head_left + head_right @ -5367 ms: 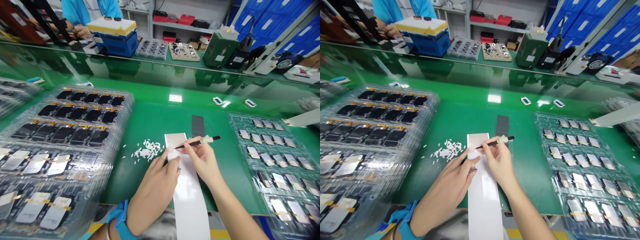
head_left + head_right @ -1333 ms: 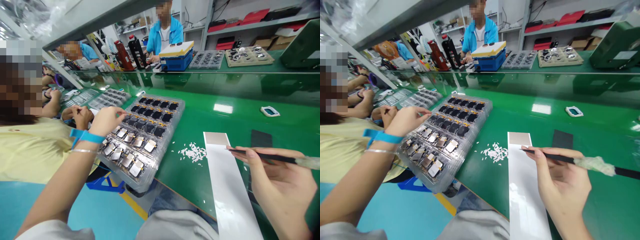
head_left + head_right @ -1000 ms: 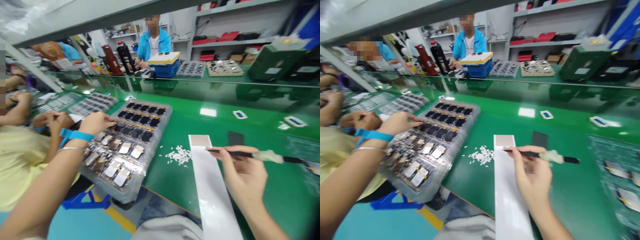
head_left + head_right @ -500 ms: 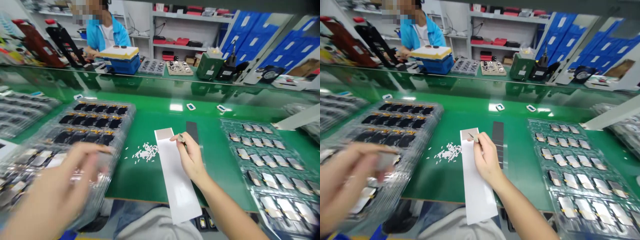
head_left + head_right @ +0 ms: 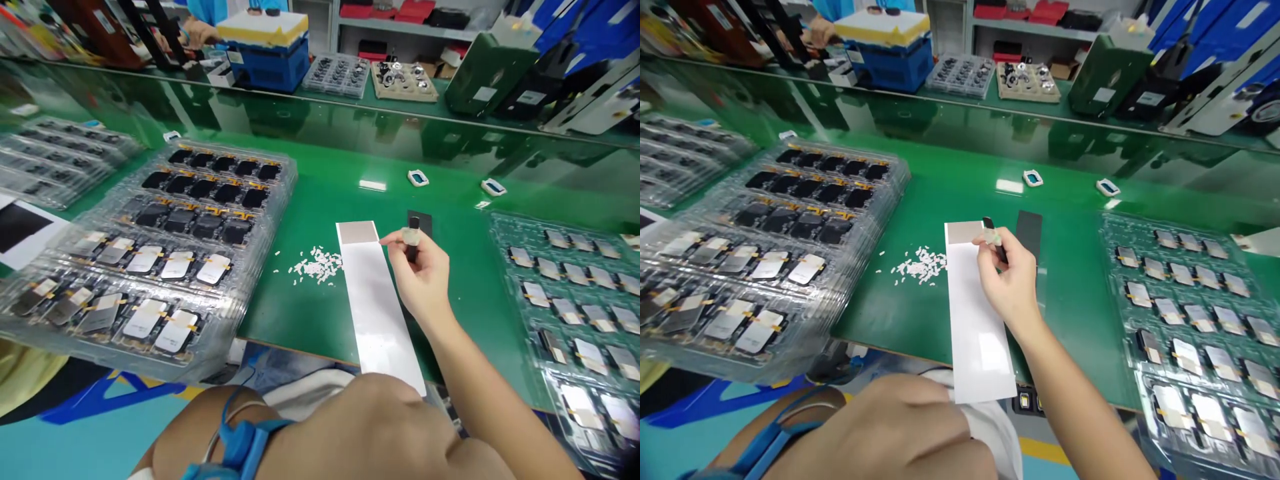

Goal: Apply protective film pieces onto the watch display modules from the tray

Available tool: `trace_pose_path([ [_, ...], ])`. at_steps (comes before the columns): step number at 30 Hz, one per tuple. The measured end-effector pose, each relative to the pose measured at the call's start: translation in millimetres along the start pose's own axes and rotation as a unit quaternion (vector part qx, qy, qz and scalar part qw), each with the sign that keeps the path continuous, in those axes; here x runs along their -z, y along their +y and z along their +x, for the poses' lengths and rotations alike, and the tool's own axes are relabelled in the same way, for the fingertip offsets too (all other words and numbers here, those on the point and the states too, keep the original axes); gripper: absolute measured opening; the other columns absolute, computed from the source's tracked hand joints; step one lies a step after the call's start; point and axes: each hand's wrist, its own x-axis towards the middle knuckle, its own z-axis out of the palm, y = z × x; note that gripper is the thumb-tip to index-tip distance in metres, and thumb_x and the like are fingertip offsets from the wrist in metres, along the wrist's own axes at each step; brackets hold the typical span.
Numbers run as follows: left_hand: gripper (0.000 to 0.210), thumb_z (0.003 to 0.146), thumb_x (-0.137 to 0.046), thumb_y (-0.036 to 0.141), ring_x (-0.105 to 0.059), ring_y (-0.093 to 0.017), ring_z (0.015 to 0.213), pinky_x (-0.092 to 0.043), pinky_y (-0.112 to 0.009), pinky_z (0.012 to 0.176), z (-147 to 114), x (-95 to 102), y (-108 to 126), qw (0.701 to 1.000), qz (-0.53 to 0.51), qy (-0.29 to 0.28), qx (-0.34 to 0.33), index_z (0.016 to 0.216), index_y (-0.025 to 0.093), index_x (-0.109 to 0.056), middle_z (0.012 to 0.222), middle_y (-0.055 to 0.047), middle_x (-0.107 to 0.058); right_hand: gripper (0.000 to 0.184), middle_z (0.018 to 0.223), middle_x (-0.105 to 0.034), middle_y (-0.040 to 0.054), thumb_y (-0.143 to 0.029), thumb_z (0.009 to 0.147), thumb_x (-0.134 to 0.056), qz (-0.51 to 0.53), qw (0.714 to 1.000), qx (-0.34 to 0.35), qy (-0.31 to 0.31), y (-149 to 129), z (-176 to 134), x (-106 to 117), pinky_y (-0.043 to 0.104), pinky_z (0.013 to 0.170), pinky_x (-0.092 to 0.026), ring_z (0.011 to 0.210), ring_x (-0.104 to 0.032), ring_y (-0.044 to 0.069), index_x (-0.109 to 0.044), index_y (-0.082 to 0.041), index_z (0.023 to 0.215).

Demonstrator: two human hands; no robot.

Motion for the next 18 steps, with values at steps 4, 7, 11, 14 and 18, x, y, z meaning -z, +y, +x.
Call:
trace_pose_path([
  [4, 0.027, 0.09, -0.066, 0.024, -0.042, -0.011, 0.04, -0.029, -0.028, 0.041, 21, -7.4, 9, 0.968, 0.134, -0.162, -0.14, 0.064, 0.026, -0.059, 0.049, 0.005, -0.051, 0.008, 0.066, -0.049, -0.0044, -0.024, 0.086, -0.058, 0.024, 0.999, 0.004, -0.027, -5, 0, 3, 0.021, 0.052, -0.034, 0.057, -0.043, 0.009, -0.061, -0.02, 0.079],
  [7, 0.01, 0.096, -0.057, 0.023, -0.051, -0.01, 0.05, -0.037, -0.024, 0.049, 39, 5.1, -10, 0.97, 0.167, -0.146, -0.099, 0.089, 0.025, -0.062, 0.064, 0.004, -0.059, 0.014, 0.068, -0.052, -0.0031, -0.024, 0.087, -0.058, 0.045, 0.998, 0.01, -0.053, -12, 0, 10, 0.022, 0.051, -0.035, 0.058, -0.045, 0.01, -0.058, -0.02, 0.073],
  [11, 0.013, 0.104, -0.043, 0.03, -0.052, -0.01, 0.055, -0.041, -0.021, 0.054, 58, 18.6, -56, 0.996, 0.06, -0.062, -0.004, 0.099, 0.023, -0.052, 0.066, 0.004, -0.055, 0.009, 0.074, -0.057, -0.002, -0.019, 0.088, -0.058, 0.063, 0.986, 0.053, -0.147, -22, -5, 14, 0.023, 0.049, -0.036, 0.055, -0.046, 0.009, -0.058, -0.021, 0.079],
  [14, 0.015, 0.104, -0.044, 0.035, -0.054, -0.01, 0.056, -0.043, -0.021, 0.054, 63, 20.1, -78, 0.999, -0.008, -0.046, 0.018, 0.099, 0.022, -0.049, 0.067, 0.004, -0.056, 0.005, 0.084, -0.063, 0.0, -0.017, 0.088, -0.062, -0.006, 0.977, 0.131, -0.167, -24, -11, 11, 0.023, 0.051, -0.04, 0.062, -0.053, 0.01, -0.062, -0.021, 0.09],
  [18, 0.015, 0.103, -0.047, 0.035, -0.059, -0.011, 0.062, -0.046, -0.021, 0.059, 61, 20.2, -82, 1.0, -0.014, -0.018, 0.015, 0.102, 0.021, -0.051, 0.072, 0.003, -0.059, 0.014, 0.094, -0.069, 0.0025, -0.015, 0.092, -0.061, -0.082, 0.968, 0.18, -0.156, -19, -17, 5, 0.025, 0.065, -0.054, 0.082, -0.067, 0.014, -0.062, -0.023, 0.102],
])
